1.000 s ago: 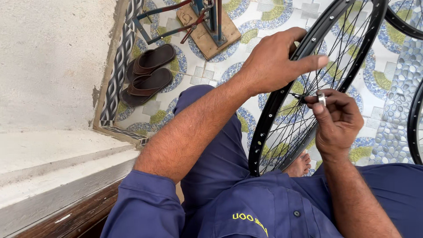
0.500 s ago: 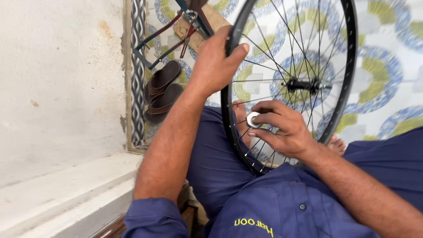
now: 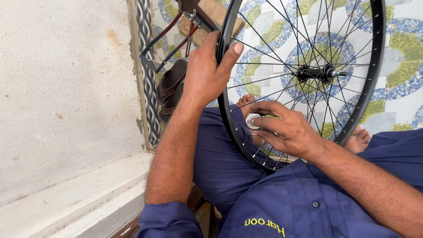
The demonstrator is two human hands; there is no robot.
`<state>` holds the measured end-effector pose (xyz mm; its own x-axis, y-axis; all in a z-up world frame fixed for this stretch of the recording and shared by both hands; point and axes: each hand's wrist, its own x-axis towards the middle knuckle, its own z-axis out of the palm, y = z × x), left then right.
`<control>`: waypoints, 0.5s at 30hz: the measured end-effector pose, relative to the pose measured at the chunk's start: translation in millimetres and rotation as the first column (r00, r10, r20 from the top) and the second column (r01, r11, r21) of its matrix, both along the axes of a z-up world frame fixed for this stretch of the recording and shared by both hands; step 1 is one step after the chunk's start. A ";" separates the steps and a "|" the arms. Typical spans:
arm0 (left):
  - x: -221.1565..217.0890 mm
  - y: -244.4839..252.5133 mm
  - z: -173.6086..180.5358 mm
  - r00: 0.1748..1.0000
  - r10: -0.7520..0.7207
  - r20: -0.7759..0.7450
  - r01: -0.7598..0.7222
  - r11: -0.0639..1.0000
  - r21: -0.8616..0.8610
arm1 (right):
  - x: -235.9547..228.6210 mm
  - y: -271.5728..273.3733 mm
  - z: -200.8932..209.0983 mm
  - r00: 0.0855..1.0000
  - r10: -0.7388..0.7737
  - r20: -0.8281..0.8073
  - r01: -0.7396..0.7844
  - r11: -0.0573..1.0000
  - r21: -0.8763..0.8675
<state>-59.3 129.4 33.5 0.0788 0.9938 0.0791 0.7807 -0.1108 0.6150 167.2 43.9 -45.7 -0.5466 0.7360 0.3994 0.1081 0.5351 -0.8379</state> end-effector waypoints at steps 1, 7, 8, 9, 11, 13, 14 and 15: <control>0.2 0.3 0.3 1.000 0.024 0.006 -0.024 0.998 -0.057 | 0.0 0.3 -0.2 1.000 -0.003 -0.001 0.003 1.000 -0.001; 2.0 1.9 -1.6 0.998 0.063 0.023 -0.059 0.988 -0.140 | -0.3 1.1 1.7 0.999 0.024 0.031 -0.024 1.000 -0.018; 2.5 2.3 -1.0 0.997 0.068 0.043 -0.061 0.988 -0.144 | -0.7 2.0 1.5 1.000 0.001 0.023 -0.002 0.999 0.042; 2.8 2.4 0.1 0.997 0.066 0.043 -0.059 0.988 -0.143 | -0.8 2.4 1.0 1.000 -0.022 0.013 0.020 0.995 0.102; 3.1 1.4 2.9 0.993 0.096 0.067 -0.083 0.980 -0.179 | -2.8 2.5 -1.7 0.999 -0.022 0.023 0.020 0.995 0.095; 3.6 0.0 4.3 0.991 0.106 0.076 -0.090 0.979 -0.183 | -8.5 2.7 -5.6 0.999 -0.020 0.032 0.017 0.996 0.092; 2.9 -1.0 4.5 0.989 0.117 0.085 -0.099 0.976 -0.192 | -13.3 1.9 -7.7 0.998 0.019 -0.056 -0.017 0.999 0.036; 1.8 -1.1 4.4 0.989 0.118 0.085 -0.100 0.977 -0.188 | -18.3 1.2 -9.6 0.988 0.053 -0.145 -0.056 0.998 -0.017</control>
